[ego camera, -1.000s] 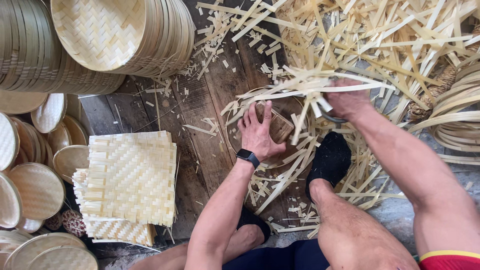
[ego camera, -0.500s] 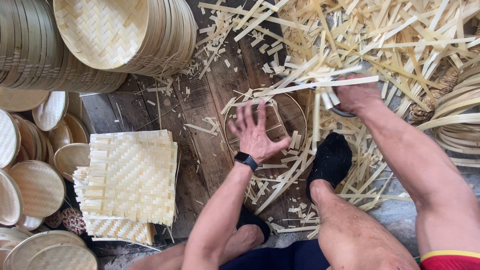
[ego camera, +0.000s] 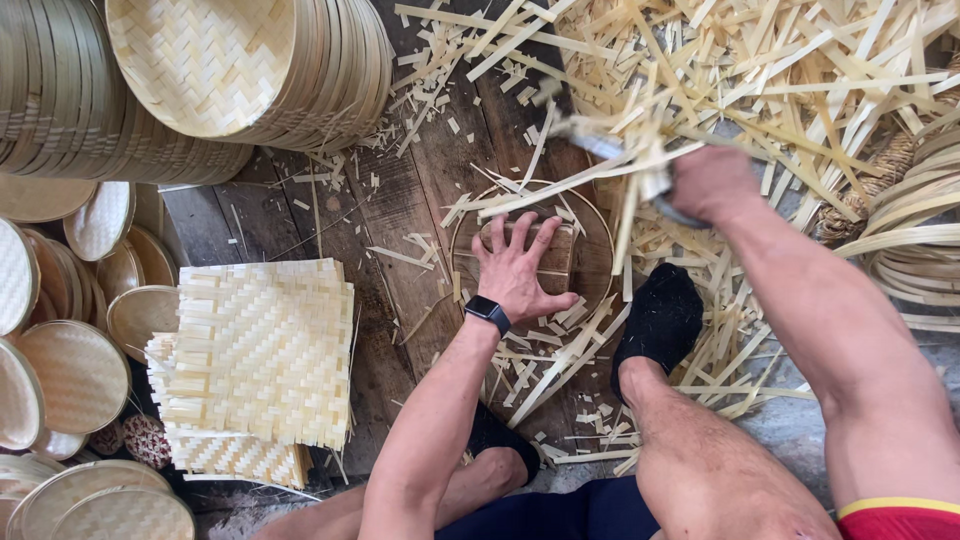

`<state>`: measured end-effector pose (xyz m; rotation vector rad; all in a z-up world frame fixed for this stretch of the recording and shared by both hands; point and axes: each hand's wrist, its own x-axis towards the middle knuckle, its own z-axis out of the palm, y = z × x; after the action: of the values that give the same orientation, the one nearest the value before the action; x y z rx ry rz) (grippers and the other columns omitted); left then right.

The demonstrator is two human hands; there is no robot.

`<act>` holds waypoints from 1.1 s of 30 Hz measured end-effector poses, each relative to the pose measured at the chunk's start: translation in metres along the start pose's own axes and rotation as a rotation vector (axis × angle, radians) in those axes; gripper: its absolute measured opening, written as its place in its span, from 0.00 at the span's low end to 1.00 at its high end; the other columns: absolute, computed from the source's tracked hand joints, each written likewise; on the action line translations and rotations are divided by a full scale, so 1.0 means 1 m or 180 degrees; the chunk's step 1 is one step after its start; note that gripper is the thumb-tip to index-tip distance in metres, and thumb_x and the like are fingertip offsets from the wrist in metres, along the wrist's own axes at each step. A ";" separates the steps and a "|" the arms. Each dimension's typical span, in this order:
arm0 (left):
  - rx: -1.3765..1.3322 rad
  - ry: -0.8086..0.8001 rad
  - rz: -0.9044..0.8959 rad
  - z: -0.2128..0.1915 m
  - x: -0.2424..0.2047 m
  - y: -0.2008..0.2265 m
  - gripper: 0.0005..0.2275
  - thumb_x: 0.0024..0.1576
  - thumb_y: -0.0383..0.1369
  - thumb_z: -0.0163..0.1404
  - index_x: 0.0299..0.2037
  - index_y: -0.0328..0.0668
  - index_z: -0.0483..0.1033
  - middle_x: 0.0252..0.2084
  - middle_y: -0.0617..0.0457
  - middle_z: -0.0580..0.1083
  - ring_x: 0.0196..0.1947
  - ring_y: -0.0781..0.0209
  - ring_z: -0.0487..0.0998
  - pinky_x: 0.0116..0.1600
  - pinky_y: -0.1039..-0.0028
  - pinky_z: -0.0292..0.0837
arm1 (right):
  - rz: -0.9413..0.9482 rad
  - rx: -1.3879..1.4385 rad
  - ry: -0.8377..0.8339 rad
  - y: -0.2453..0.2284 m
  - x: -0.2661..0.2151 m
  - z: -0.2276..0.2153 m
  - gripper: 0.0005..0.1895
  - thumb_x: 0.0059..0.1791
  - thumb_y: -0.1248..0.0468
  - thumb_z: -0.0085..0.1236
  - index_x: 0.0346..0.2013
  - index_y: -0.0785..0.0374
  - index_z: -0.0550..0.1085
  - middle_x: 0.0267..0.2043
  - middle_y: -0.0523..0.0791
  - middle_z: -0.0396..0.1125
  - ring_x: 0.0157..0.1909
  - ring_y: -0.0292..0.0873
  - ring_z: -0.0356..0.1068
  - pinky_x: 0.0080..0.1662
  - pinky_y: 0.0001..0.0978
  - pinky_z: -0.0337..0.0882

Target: The person assembles bamboo containers by fitting woven square sheets into circular bamboo frames and trimming the excess edges with shears.

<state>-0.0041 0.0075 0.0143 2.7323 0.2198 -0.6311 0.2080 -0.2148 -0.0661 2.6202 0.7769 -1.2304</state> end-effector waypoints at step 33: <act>-0.2589 0.0962 -0.1259 0.048 0.121 -0.076 0.17 0.53 0.53 0.58 0.46 0.56 0.84 0.41 0.52 0.70 0.47 0.51 0.71 0.54 0.57 0.67 | 0.0500 0.3484 0.0934 -0.065 -0.036 0.089 0.14 0.48 0.58 0.67 0.37 0.67 0.82 0.29 0.48 0.76 0.30 0.38 0.71 0.37 0.32 0.71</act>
<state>0.0676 0.0710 -0.1018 1.9747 0.8865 -0.1429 0.0956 -0.2036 -0.0920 3.6485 -0.2131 -1.5158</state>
